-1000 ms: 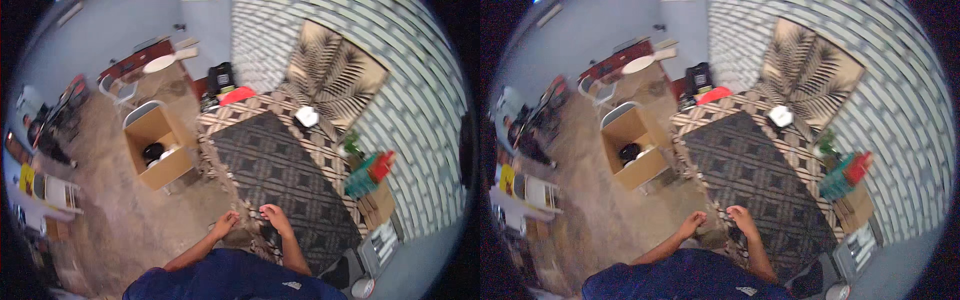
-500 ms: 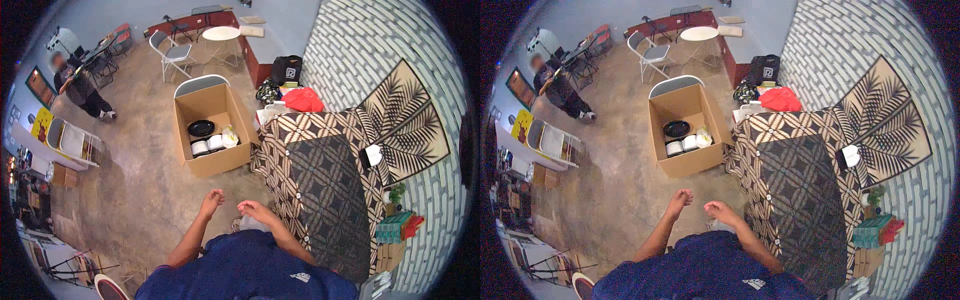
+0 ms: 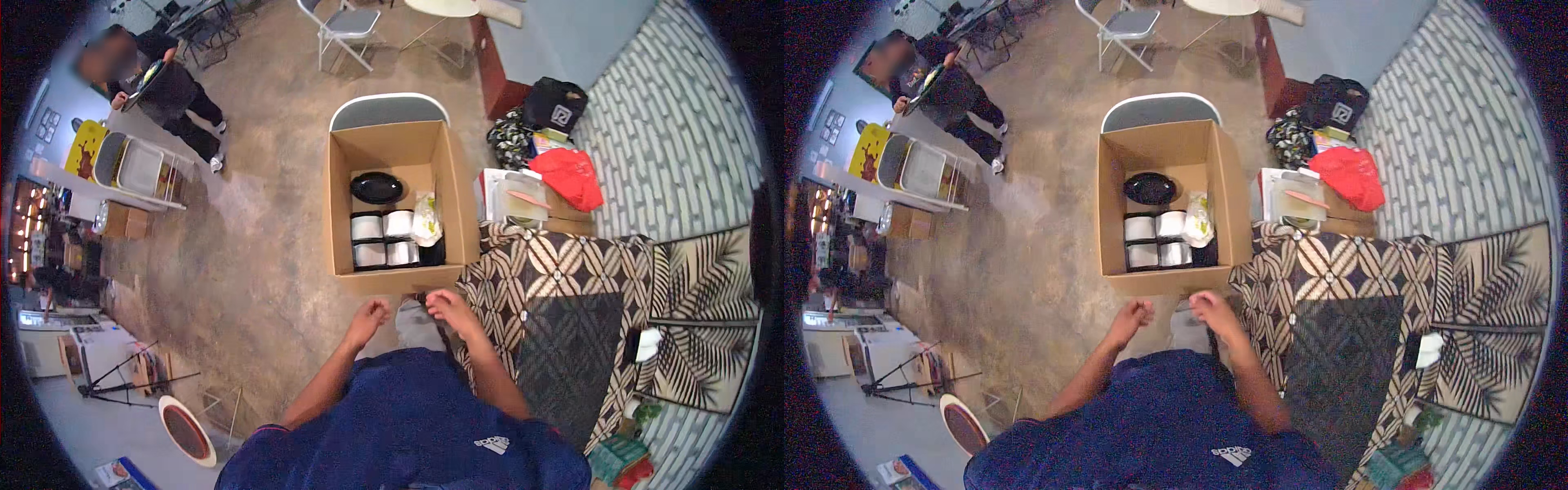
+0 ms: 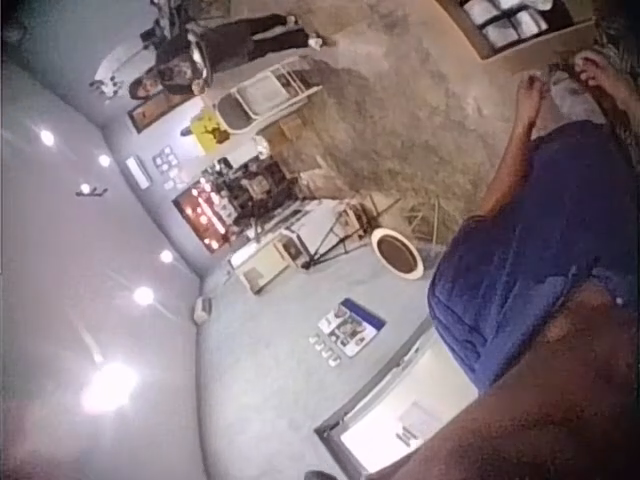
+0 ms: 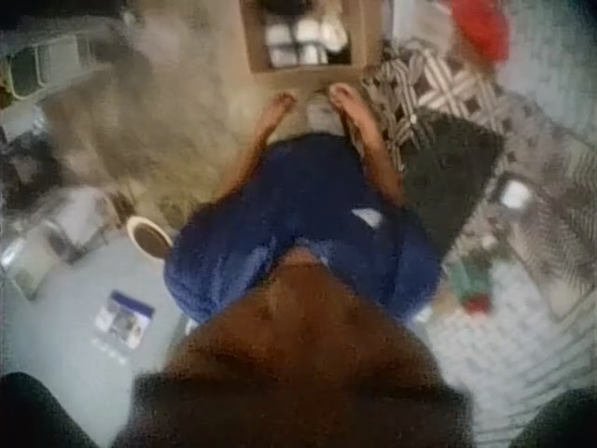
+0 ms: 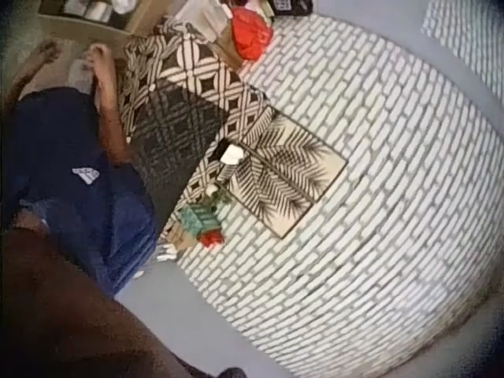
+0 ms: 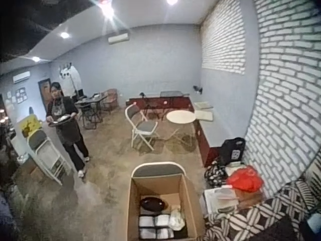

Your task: Assembling cardboard meal boxes and organizing plastic baskets in a restaurant prep area.

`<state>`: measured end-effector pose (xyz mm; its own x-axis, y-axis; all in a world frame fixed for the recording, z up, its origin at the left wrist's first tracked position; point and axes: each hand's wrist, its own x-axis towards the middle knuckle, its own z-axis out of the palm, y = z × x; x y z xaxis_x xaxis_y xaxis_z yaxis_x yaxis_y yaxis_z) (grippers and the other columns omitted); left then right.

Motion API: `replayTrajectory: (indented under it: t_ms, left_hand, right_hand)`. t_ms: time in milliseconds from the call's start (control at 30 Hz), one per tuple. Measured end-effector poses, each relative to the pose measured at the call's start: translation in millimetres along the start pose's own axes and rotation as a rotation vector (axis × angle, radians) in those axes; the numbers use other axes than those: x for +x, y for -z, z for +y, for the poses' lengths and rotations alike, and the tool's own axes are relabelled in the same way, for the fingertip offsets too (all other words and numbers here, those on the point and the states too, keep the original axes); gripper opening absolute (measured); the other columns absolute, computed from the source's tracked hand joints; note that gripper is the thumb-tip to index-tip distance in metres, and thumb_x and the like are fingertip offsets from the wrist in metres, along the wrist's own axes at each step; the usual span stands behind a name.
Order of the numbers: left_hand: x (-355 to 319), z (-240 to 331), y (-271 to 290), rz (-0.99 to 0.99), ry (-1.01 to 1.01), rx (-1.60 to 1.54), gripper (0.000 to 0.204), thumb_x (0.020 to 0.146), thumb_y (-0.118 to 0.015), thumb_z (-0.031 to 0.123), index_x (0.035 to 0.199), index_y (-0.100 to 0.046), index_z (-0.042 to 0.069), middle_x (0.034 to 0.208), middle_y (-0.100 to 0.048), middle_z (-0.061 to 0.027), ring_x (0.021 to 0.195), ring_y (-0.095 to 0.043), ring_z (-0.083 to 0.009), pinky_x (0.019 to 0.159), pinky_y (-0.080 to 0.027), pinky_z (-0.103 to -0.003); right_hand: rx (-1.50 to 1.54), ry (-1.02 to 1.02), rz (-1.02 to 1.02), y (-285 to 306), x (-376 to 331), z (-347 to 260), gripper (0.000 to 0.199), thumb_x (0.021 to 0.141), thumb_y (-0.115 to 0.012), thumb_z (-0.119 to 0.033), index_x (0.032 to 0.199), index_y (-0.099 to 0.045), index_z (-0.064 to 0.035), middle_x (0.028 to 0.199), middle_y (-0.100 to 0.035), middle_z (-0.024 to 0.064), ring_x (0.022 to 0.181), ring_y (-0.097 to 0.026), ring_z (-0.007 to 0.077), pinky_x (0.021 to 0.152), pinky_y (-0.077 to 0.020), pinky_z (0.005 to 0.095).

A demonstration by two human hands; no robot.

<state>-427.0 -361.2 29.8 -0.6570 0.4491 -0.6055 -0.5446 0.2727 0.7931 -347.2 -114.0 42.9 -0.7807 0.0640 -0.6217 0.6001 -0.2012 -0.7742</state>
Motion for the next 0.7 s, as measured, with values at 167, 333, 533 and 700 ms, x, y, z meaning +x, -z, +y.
replayTrajectory:
  t_ms: [167, 333, 533, 700]
  left_hand:
    - [94.4, 60.4, 27.2, 0.12, -0.211, -0.07, 0.013, 0.098, -0.053, 0.016, 0.106, -0.058, 0.007, 0.096, -0.061, -0.0018, 0.086, -0.059, -0.0119, 0.079, -0.049, -0.027]
    - [195.3, 88.0, 49.2, 0.148, 0.0, -0.049, 0.016, 0.1, -0.049, 0.019, 0.106, -0.058, 0.008, 0.092, -0.061, -0.0006, 0.082, -0.059, -0.012, 0.073, -0.048, -0.026]
    - [296.1, 32.5, 63.3, 0.101, 0.194, 0.196, 0.023, 0.094, -0.056, 0.025, 0.103, -0.061, 0.005, 0.09, -0.063, -0.0045, 0.081, -0.06, -0.0154, 0.072, -0.049, -0.03]
    - [400.7, -59.3, 133.2, 0.059, -0.134, 1.077, 0.041, 0.085, -0.064, 0.031, 0.107, -0.06, -0.004, 0.107, -0.066, -0.021, 0.099, -0.064, -0.0332, 0.092, -0.047, -0.04]
  right_hand:
    - [-0.037, 0.029, 0.013, 13.4, 110.0, -62.7, 0.023, 0.098, -0.053, -0.024, 0.107, -0.062, -0.0053, 0.099, -0.065, 0.0046, 0.085, -0.065, 0.0137, 0.075, -0.0519, 0.0271]
    - [0.057, -0.058, 0.068, 30.1, 210.2, -77.5, 0.023, 0.096, -0.054, -0.024, 0.107, -0.062, -0.0058, 0.096, -0.065, 0.0046, 0.082, -0.062, 0.0117, 0.072, -0.0509, 0.0259]
    - [0.059, -0.261, 0.137, 34.5, 285.6, -27.0, 0.021, 0.09, -0.06, -0.023, 0.105, -0.061, -0.0068, 0.089, -0.065, 0.0037, 0.073, -0.06, 0.0119, 0.061, -0.0508, 0.027]
    - [-0.093, -0.058, 0.323, 20.7, 370.7, 45.0, 0.031, 0.085, -0.065, -0.025, 0.103, -0.062, -0.0003, 0.086, -0.069, 0.014, 0.077, -0.066, 0.0257, 0.072, -0.0523, 0.0362]
